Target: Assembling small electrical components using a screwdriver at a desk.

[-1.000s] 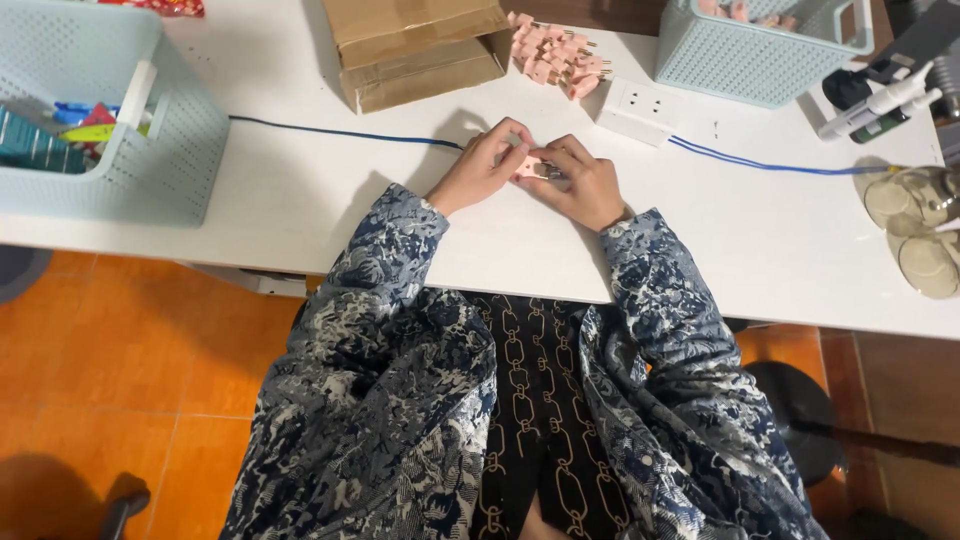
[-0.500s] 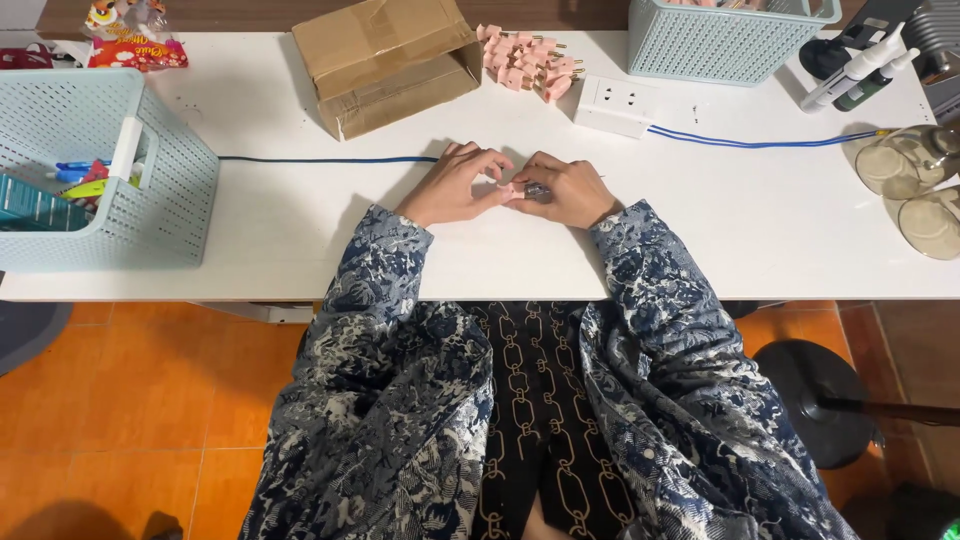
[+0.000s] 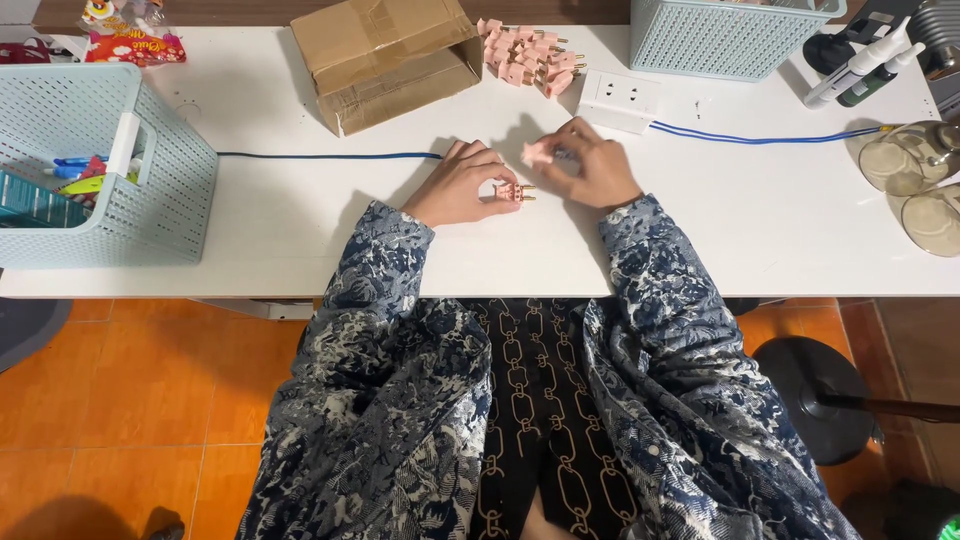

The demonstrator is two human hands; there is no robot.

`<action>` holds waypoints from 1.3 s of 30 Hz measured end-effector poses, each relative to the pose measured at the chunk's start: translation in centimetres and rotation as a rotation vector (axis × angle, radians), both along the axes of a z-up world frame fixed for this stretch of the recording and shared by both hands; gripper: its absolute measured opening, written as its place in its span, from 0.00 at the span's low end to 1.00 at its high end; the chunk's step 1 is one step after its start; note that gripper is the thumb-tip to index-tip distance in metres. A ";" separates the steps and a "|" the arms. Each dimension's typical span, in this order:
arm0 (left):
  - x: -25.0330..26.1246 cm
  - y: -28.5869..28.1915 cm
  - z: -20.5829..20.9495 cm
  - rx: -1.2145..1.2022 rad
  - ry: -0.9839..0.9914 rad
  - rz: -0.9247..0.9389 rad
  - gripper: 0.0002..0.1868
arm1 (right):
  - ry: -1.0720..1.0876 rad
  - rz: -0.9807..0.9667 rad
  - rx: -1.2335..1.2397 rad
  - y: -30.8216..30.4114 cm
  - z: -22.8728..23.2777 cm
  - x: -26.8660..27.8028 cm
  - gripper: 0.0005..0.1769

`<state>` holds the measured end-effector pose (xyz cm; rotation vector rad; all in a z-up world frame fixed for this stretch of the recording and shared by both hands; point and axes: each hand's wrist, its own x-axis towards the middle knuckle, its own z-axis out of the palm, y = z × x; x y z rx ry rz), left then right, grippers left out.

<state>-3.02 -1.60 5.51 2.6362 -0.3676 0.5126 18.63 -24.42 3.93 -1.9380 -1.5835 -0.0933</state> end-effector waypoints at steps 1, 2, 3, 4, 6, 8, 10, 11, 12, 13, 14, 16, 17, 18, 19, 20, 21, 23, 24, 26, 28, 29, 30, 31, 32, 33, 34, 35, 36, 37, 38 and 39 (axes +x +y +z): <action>0.5 0.1 -0.9 -0.003 0.001 0.000 0.25 | 0.001 0.000 -0.003 -0.2 -0.2 0.5 0.25; 0.9 0.2 -1.9 0.005 -0.003 -0.008 0.22 | -0.062 -0.058 -0.044 -0.3 -0.4 0.9 0.23; 1.4 0.2 -2.8 0.014 -0.007 -0.015 0.20 | -0.126 -0.115 -0.086 -0.4 -0.6 1.4 0.21; 1.4 0.2 -2.6 0.013 -0.005 -0.015 0.20 | -0.125 -0.115 -0.087 -0.5 0.1 0.8 0.21; 1.4 0.0 -2.3 0.007 -0.013 -0.025 0.17 | -0.159 -0.177 -0.221 -0.7 1.4 -0.4 0.23; 1.4 0.1 -2.3 0.007 -0.024 -0.023 0.17 | -0.142 -0.182 -0.245 -0.6 1.8 -0.8 0.23; 1.5 0.1 -2.5 0.006 -0.035 -0.020 0.18 | -0.126 -0.186 -0.269 -0.5 2.3 -1.2 0.24; 1.5 0.2 -2.7 0.003 -0.047 -0.029 0.17 | -0.130 -0.189 -0.274 -0.5 2.5 -1.4 0.25; 1.6 0.2 -2.9 0.001 -0.059 -0.038 0.17 | -0.135 -0.192 -0.277 -0.5 2.7 -1.6 0.25; 1.5 0.2 -2.9 0.000 -0.059 -0.036 0.17 | -0.135 -0.191 -0.278 -0.5 2.5 -1.6 0.25; 1.4 0.2 -2.8 -0.009 -0.077 -0.040 0.16 | -0.120 -0.201 -0.281 -0.5 2.4 -1.5 0.29; 1.4 0.1 -2.8 -0.019 -0.094 -0.043 0.14 | -0.104 -0.211 -0.285 -0.6 2.5 -1.8 0.32; 1.4 0.1 -2.7 -0.015 -0.107 -0.042 0.14 | -0.092 -0.191 -0.234 -0.7 2.7 -2.2 0.28; 1.5 0.1 -2.7 -0.011 -0.121 -0.040 0.13 | -0.080 -0.172 -0.183 -0.7 2.8 -2.6 0.26; 1.5 0.1 -2.9 -0.012 -0.120 -0.040 0.13 | -0.079 -0.171 -0.185 -0.5 2.5 -2.5 0.26; 1.6 0.1 -3.1 -0.008 -0.132 -0.035 0.13 | -0.087 -0.151 -0.147 -0.2 2.1 -2.3 0.25; 1.6 0.1 -3.2 -0.003 -0.144 -0.030 0.13 | -0.095 -0.130 -0.110 0.1 1.8 -2.2 0.25; 1.7 0.1 -3.1 -0.004 -0.143 -0.031 0.13 | -0.087 -0.105 -0.065 0.2 1.7 -2.3 0.24; 1.7 0.1 -3.1 -0.005 -0.144 -0.033 0.13 | -0.080 -0.079 -0.021 0.3 1.6 -2.4 0.23; 1.8 -0.1 -3.0 -0.030 -0.125 -0.020 0.13 | -0.119 -0.040 0.025 0.6 0.2 -1.1 0.27; 2.3 0.2 -3.8 -0.054 -0.105 -0.009 0.14 | -0.156 -0.003 0.071 0.8 -0.4 -0.4 0.32; 2.9 0.5 -4.7 -0.077 -0.067 0.028 0.17 | -0.137 0.007 0.148 0.9 -0.4 -0.4 0.30; 3.5 1.0 -5.5 -0.098 -0.028 0.064 0.21 | -0.117 0.016 0.227 0.9 -0.3 -0.4 0.29; 3.8 1.1 -5.3 -0.097 -0.023 0.063 0.21 | -0.112 0.014 0.227 1.0 -0.6 -0.1 0.29; 4.2 1.2 -5.0 -0.146 -0.021 0.113 0.20 | -0.113 -0.003 0.285 1.1 -0.8 0.3 0.31; 4.6 1.4 -4.7 -0.195 -0.019 0.164 0.18 | -0.114 -0.020 0.343 1.2 -1.0 0.6 0.34; 4.7 1.1 -4.4 -0.196 -0.017 0.163 0.18 | -0.112 -0.022 0.342 1.0 -0.6 0.2 0.34; 4.9 0.9 -4.1 -0.159 -0.032 0.184 0.16 | -0.125 -0.055 0.368 0.8 -0.1 -0.3 0.28; 5.1 0.7 -3.7 -0.121 -0.051 0.204 0.14 | -0.141 -0.088 0.395 0.6 0.5 -0.6 0.22; 5.5 0.8 -3.8 -0.123 -0.051 0.203 0.14 | -0.142 -0.089 0.393 0.7 0.9 -0.7 0.22; 5.8 0.7 -4.0 -0.112 0.002 0.195 0.16 | -0.136 -0.107 0.420 0.6 1.2 -0.8 0.16; 6.1 0.6 -4.2 -0.101 0.055 0.186 0.18 | -0.130 -0.125 0.447 0.6 1.5 -1.0 0.13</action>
